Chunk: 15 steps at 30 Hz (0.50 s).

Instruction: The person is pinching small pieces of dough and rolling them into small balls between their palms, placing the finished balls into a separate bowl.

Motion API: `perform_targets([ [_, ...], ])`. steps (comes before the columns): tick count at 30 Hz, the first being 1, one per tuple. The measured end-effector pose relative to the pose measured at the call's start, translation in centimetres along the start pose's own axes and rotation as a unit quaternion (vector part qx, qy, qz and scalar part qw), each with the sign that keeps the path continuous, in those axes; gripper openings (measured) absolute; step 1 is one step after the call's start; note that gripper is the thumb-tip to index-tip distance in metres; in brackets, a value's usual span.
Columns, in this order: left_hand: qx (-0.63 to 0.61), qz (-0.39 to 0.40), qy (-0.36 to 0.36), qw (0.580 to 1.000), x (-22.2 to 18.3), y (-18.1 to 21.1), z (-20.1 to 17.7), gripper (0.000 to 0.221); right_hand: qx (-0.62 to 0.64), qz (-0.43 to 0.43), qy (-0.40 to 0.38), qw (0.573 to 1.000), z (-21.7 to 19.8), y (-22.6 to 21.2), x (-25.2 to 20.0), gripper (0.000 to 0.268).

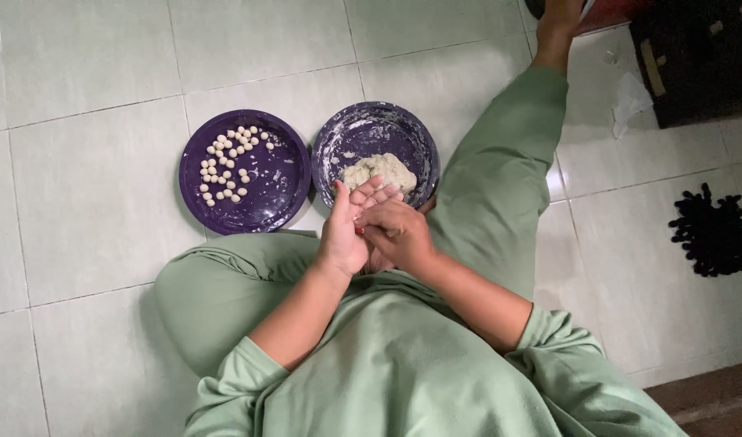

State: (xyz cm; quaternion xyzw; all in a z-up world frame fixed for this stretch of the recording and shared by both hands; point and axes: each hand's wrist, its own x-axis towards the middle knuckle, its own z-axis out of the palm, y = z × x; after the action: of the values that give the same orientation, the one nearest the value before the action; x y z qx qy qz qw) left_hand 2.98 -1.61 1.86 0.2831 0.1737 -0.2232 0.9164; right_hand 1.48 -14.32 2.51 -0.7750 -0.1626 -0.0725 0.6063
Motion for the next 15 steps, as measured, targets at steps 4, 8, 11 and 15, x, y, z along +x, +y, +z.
perform_targets([
  [4, -0.042, 0.018, 0.024, 0.999, 1.2, -0.7, -2.9, 0.073, -0.061, -0.070, -0.021, 0.995, -0.7, -0.8, 1.3, 0.017],
  [8, -0.055, 0.035, -0.021, 0.998, 1.5, -0.9, -3.1, 0.069, -0.038, -0.078, 0.009, 0.996, -1.4, -1.4, 3.1, 0.045],
  [11, 0.011, -0.024, 0.141, 0.990, -1.6, 0.2, 3.3, 0.068, -0.049, -0.100, -0.022, 0.994, 2.2, -0.8, 4.1, 0.057],
  [15, 0.206, 0.415, -0.274, 0.843, -0.1, -1.5, -1.3, 0.071, -0.049, -0.110, -0.023, 0.992, 3.0, 0.2, 3.5, 0.066],
])
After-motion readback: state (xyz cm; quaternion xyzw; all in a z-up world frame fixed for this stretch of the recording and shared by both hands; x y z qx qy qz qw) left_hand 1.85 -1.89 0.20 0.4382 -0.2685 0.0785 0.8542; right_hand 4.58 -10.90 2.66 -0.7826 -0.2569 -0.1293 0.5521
